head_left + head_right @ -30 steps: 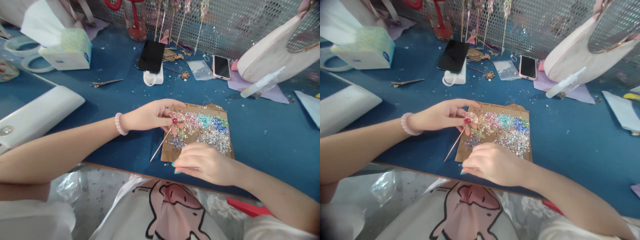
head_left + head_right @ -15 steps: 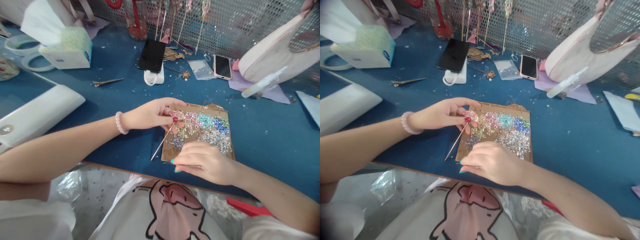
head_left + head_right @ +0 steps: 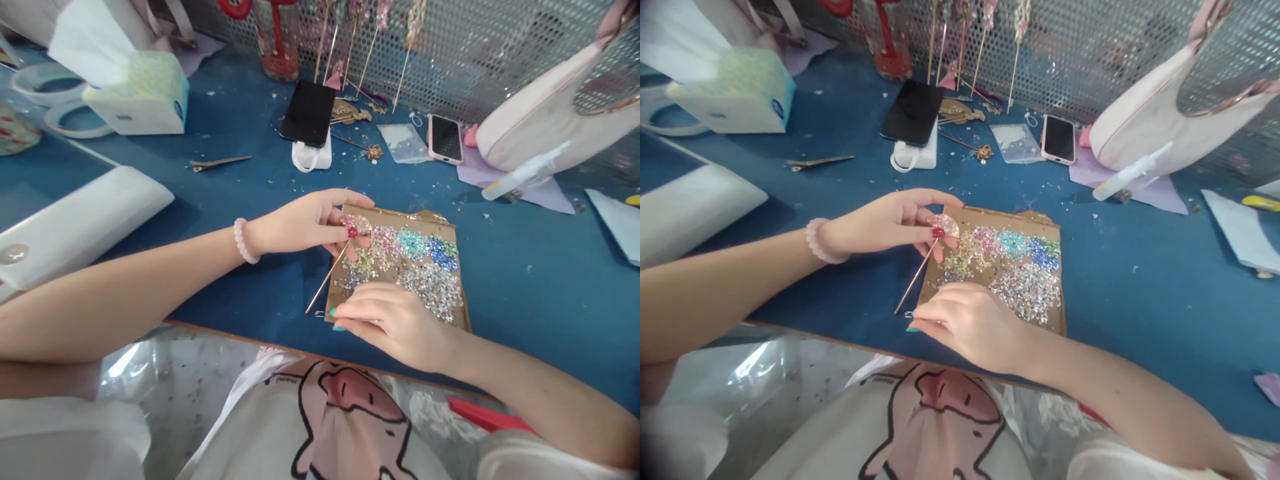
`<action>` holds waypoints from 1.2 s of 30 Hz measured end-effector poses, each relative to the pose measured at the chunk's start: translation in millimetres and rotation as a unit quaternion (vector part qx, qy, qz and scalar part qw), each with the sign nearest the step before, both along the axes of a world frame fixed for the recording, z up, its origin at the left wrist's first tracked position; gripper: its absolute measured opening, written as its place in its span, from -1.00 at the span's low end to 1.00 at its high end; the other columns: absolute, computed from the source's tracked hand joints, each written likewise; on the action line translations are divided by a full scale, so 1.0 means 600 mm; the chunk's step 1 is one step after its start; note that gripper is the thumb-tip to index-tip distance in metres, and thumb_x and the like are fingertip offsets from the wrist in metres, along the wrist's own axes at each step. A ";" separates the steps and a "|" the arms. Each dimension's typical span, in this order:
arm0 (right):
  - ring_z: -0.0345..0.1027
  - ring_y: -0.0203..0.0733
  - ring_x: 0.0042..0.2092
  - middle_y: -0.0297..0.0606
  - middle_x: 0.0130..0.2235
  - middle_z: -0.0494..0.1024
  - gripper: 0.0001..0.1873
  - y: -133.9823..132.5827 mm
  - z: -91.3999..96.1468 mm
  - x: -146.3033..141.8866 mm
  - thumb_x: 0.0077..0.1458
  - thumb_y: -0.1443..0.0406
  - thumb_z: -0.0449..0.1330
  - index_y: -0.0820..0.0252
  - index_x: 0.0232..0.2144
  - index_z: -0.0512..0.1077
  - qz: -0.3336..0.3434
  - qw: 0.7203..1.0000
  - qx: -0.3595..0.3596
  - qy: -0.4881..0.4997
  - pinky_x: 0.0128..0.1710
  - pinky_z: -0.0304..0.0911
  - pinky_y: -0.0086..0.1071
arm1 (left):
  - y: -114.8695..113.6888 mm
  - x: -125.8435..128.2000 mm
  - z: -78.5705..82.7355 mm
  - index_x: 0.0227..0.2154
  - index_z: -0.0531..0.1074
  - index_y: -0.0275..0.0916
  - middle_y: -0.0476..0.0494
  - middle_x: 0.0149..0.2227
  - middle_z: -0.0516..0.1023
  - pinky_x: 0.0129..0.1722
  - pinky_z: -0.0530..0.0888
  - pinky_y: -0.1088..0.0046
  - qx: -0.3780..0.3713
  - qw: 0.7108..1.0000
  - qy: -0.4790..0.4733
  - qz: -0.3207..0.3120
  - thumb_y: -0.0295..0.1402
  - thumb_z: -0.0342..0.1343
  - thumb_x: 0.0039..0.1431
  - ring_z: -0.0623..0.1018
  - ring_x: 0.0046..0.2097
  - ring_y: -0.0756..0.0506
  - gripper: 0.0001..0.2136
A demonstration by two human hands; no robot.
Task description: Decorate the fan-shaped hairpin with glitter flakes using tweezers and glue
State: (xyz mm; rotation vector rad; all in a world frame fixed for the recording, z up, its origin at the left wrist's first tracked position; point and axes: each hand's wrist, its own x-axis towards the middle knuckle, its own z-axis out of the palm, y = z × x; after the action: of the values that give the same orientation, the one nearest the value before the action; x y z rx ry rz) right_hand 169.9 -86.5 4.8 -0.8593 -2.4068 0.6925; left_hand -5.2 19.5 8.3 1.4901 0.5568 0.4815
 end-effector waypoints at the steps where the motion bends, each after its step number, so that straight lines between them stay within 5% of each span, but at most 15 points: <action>1: 0.38 -0.30 -0.38 -0.25 -0.42 0.55 -0.81 0.000 0.000 0.000 0.16 0.30 0.08 0.25 -0.37 0.48 0.000 1.000 0.002 0.001 -0.34 0.31 -0.41 | 0.000 0.000 0.000 0.11 0.13 -0.37 -0.21 -0.25 0.59 -0.43 0.51 0.63 0.001 1.000 0.000 -0.002 -0.59 -0.03 0.19 0.61 -0.34 -0.02 -0.59; 28: 0.37 -0.31 -0.40 -0.27 -0.46 0.53 -0.80 0.000 0.012 0.003 0.17 0.32 0.06 0.27 -0.38 0.47 0.012 0.999 0.039 -0.003 -0.34 0.33 -0.40 | 0.001 0.000 -0.004 0.10 0.15 -0.32 -0.18 -0.26 0.59 -0.43 0.52 0.62 -0.001 1.000 0.004 -0.009 -0.59 -0.02 0.19 0.61 -0.33 -0.02 -0.60; 33: 0.41 -0.32 -0.38 -0.30 -0.45 0.55 -0.84 0.005 0.041 0.046 0.16 0.37 0.08 0.21 -0.38 0.46 -0.052 0.996 0.077 0.013 -0.35 0.36 -0.43 | 0.002 0.000 -0.004 0.09 0.13 -0.34 -0.21 -0.26 0.58 -0.44 0.50 0.61 -0.016 1.000 -0.001 -0.013 -0.58 -0.02 0.19 0.60 -0.35 -0.01 -0.60; 36: 0.44 -0.35 -0.36 -0.36 -0.44 0.56 -0.88 0.015 0.043 0.091 0.10 0.40 0.13 0.13 -0.38 0.46 -0.152 0.983 0.101 0.006 -0.34 0.37 -0.48 | 0.001 0.002 -0.006 0.09 0.13 -0.35 -0.23 -0.25 0.57 -0.44 0.50 0.60 -0.015 1.000 0.008 -0.011 -0.58 -0.02 0.18 0.60 -0.34 -0.02 -0.59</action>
State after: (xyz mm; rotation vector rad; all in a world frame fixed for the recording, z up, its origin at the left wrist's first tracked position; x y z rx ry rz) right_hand 224.5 -77.6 30.7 -1.0987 -2.2202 0.3280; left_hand -3.7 20.3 4.7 1.4714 0.5573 0.4437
